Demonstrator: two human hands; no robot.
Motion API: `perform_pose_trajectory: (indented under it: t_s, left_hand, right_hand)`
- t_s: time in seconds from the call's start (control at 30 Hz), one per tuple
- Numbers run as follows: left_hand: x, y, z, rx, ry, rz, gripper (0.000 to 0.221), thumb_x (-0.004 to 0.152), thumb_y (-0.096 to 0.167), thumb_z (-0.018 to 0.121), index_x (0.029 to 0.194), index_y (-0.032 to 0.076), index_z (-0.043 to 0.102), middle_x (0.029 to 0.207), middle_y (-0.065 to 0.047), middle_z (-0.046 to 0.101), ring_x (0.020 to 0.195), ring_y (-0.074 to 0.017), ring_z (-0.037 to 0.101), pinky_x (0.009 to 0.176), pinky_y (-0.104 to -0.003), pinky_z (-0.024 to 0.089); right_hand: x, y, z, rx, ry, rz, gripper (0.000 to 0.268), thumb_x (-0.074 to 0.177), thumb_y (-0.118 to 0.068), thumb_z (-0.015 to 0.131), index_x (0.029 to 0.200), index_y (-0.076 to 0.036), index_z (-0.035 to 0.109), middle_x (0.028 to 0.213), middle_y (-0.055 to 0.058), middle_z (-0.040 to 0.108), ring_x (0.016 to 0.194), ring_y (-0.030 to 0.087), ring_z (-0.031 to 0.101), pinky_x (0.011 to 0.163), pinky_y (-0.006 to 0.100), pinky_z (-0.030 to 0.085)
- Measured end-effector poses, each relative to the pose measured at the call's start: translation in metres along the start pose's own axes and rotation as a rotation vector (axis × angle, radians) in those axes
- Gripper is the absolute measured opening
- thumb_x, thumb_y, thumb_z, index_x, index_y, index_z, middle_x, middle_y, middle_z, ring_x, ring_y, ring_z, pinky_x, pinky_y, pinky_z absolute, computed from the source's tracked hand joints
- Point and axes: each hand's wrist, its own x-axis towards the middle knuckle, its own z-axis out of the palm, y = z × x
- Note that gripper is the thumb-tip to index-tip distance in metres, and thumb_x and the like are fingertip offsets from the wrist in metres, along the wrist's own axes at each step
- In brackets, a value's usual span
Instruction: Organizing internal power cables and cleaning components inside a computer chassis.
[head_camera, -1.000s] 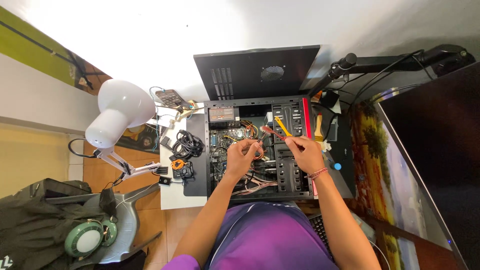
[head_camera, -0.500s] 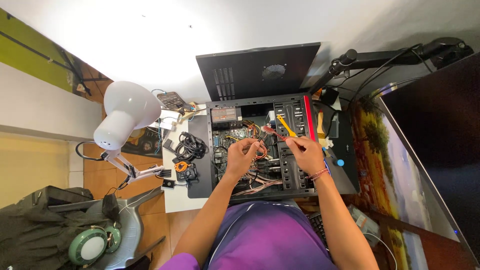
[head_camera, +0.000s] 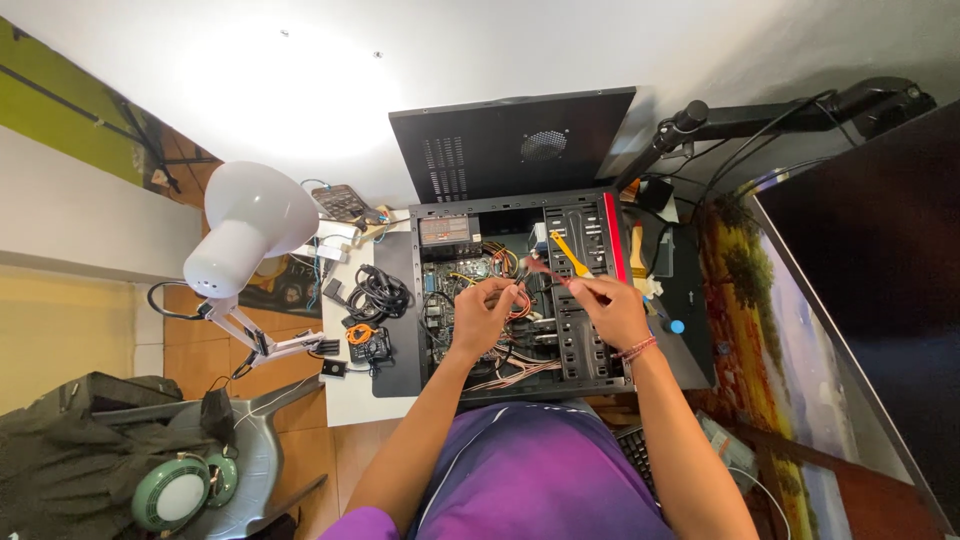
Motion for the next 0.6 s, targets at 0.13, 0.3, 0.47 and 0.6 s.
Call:
perform_pose_trajectory:
  t_s: [0.13,0.3,0.47,0.6]
  left_hand:
    - [-0.004,0.007,0.001,-0.009,0.003,0.026,0.022,0.102,0.015,0.063,0.102,-0.003,0.076,0.086,-0.005,0.080,0.081,-0.0080,0.076,0.068,-0.020,0.058]
    - [-0.009,0.008,-0.002,0.009,0.036,0.039,0.020,0.100,0.014,0.064,0.107,-0.002,0.074,0.086,-0.005,0.079,0.079,-0.0058,0.075,0.065,-0.020,0.056]
    - [-0.007,0.002,0.001,0.030,-0.023,-0.032,0.020,0.100,0.014,0.064,0.107,-0.001,0.076,0.085,-0.006,0.079,0.073,-0.0059,0.070,0.060,-0.021,0.051]
    - [-0.009,-0.008,-0.002,0.059,-0.109,0.054,0.018,0.100,0.014,0.065,0.107,-0.001,0.073,0.084,-0.005,0.078,0.075,-0.0054,0.070,0.066,-0.021,0.055]
  right_hand:
    - [-0.001,-0.009,-0.007,-0.023,-0.126,-0.071,0.022,0.091,-0.025,0.074,0.106,-0.012,0.082,0.076,0.003,0.069,0.060,0.012,0.054,0.055,0.029,0.042]
    - [0.009,0.021,-0.001,0.281,0.058,-0.041,0.023,0.102,-0.022,0.069,0.112,-0.004,0.080,0.079,-0.001,0.063,0.069,0.005,0.048,0.062,0.026,0.039]
    - [0.024,0.028,0.025,0.652,-0.004,-0.040,0.024,0.100,-0.017,0.069,0.119,-0.002,0.070,0.096,-0.006,0.065,0.078,0.001,0.049,0.070,0.019,0.041]
    - [0.022,-0.003,0.036,0.750,-0.043,0.139,0.024,0.095,-0.016,0.072,0.114,-0.001,0.070,0.090,-0.003,0.072,0.078,0.001,0.060,0.065,0.019,0.042]
